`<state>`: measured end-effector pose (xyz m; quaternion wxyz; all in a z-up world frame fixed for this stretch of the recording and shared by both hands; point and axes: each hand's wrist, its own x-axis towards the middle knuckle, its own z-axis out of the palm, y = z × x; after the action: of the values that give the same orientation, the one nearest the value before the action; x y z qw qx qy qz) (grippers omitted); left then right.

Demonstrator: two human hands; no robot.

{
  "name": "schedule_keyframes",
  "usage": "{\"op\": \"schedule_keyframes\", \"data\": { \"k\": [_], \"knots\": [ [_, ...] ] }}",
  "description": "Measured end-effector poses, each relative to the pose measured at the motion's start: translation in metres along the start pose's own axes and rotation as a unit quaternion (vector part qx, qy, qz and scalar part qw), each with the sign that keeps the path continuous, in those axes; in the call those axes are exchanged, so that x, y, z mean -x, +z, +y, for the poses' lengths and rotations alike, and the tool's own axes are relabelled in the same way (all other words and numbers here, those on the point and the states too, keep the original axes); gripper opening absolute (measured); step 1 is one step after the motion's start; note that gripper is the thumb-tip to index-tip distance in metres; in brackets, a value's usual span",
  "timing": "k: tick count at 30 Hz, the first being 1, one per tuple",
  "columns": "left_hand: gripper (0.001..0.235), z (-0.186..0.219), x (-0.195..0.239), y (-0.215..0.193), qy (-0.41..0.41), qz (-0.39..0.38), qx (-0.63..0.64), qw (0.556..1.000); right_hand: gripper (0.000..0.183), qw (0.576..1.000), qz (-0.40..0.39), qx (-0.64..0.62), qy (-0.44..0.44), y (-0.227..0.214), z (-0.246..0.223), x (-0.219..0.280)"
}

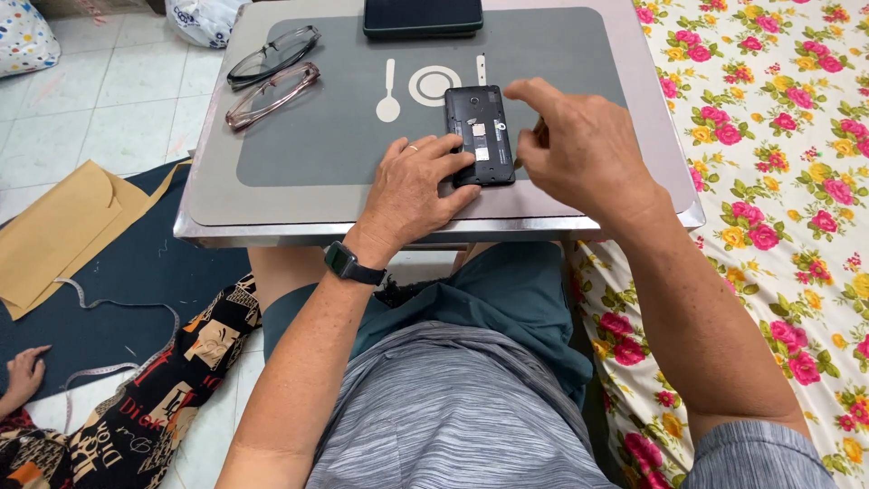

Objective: The person uses a small screwdriver to work on the back of a disassembled mobile phone placed on a small table. They repeatedly insert the tool into the device, adjust the phone's position, and continue the repair process.

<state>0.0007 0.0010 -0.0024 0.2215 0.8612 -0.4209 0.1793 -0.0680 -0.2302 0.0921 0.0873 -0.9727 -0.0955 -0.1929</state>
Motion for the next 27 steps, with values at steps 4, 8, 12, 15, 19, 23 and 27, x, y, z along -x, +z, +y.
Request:
{"op": "schedule_keyframes", "data": {
  "k": [4, 8, 12, 15, 19, 23, 27],
  "knots": [
    [0.040, 0.000, 0.000, -0.001, 0.004, 0.001, 0.001, 1.000, 0.046, 0.999, -0.028, -0.012, 0.016, -0.004, -0.005, 0.000],
    [0.040, 0.000, 0.000, 0.000, 0.001, -0.006, 0.006, 1.000, 0.046, 1.000, -0.024, -0.010, 0.009, -0.009, -0.006, 0.000],
    [0.040, -0.001, 0.000, 0.002, -0.001, -0.005, 0.003, 1.000, 0.049, 0.997, -0.056, -0.047, 0.024, -0.019, -0.015, 0.000],
    [0.041, -0.001, 0.000, 0.002, -0.005, -0.007, 0.004, 1.000, 0.040, 0.998, -0.036, -0.040, 0.019, -0.006, -0.002, 0.000],
    [0.042, -0.001, 0.000, 0.002, -0.006, -0.006, 0.005, 1.000, 0.048, 0.996, -0.018, -0.083, 0.014, -0.010, -0.002, 0.005],
    [0.042, -0.002, 0.000, 0.004, -0.009, -0.008, 0.001, 1.000, 0.046, 0.993, 0.001, -0.117, 0.023, -0.009, 0.000, 0.007],
    [0.042, -0.001, 0.000, 0.001, -0.012, -0.010, 0.005, 1.000, 0.044, 0.991, 0.021, -0.128, 0.027, -0.007, 0.002, 0.009]
  ]
}}
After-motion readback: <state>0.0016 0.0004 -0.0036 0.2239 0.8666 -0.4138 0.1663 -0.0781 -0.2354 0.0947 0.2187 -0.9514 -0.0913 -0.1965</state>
